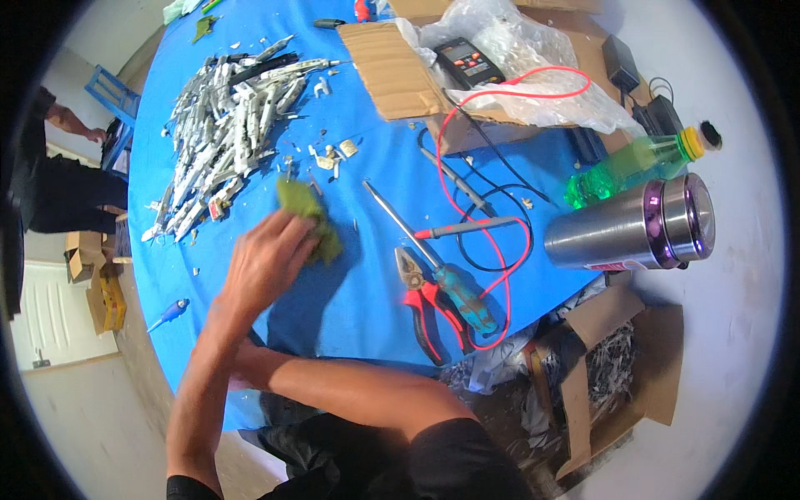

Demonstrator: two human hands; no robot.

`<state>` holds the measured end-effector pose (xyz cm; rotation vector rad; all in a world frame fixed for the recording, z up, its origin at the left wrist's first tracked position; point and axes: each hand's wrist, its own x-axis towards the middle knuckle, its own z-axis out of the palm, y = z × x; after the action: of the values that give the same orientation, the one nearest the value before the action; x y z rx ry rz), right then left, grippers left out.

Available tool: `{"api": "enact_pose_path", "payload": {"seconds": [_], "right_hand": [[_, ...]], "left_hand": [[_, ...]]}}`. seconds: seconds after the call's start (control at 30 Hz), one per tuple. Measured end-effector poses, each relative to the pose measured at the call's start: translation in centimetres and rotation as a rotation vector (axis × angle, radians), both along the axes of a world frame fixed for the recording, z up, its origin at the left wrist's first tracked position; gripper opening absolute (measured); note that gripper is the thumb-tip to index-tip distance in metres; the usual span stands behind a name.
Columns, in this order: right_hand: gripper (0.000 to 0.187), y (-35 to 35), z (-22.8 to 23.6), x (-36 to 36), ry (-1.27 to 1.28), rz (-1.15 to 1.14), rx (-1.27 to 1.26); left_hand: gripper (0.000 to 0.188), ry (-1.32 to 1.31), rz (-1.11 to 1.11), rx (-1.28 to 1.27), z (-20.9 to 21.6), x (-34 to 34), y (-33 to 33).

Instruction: The person disassembles metal hardware components by hand and using pliers, wiping parts with a green cloth and using a screwdriver to pry internal elements.

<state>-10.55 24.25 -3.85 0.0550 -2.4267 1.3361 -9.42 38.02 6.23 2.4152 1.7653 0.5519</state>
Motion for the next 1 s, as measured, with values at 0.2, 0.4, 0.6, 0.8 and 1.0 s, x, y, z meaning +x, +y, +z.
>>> {"api": "enact_pose_path", "payload": {"seconds": [0.2, 0.4, 0.6, 0.8, 1.0], "right_hand": [[0.015, -0.1, -0.4, 0.7, 0.511, -0.262, -0.42], [0.019, 3.4, 4.0, 2.2, 0.222, -0.277, -0.043], [0.016, 8.6, 8.4, 3.9, 0.574, -0.56, -0.312], [0.013, 15.0, 9.0, 6.4, 0.326, -0.954, -0.181], [0.018, 12.1, 8.6, 8.9, -0.155, -0.611, 0.217]], "left_hand": [[0.014, -0.12, 0.228, 0.307, 2.3, -2.5, 6.7], [0.023, -0.293, 0.406, 0.407, 8.3, -5.8, -2.9], [0.021, -0.658, 0.706, 0.274, 6.7, -10.5, -13.8], [0.019, -0.642, 0.697, 0.236, 6.1, -8.3, -14.6], [0.016, -0.835, 0.838, 0.33, 4.5, -10.0, -22.7]]}}
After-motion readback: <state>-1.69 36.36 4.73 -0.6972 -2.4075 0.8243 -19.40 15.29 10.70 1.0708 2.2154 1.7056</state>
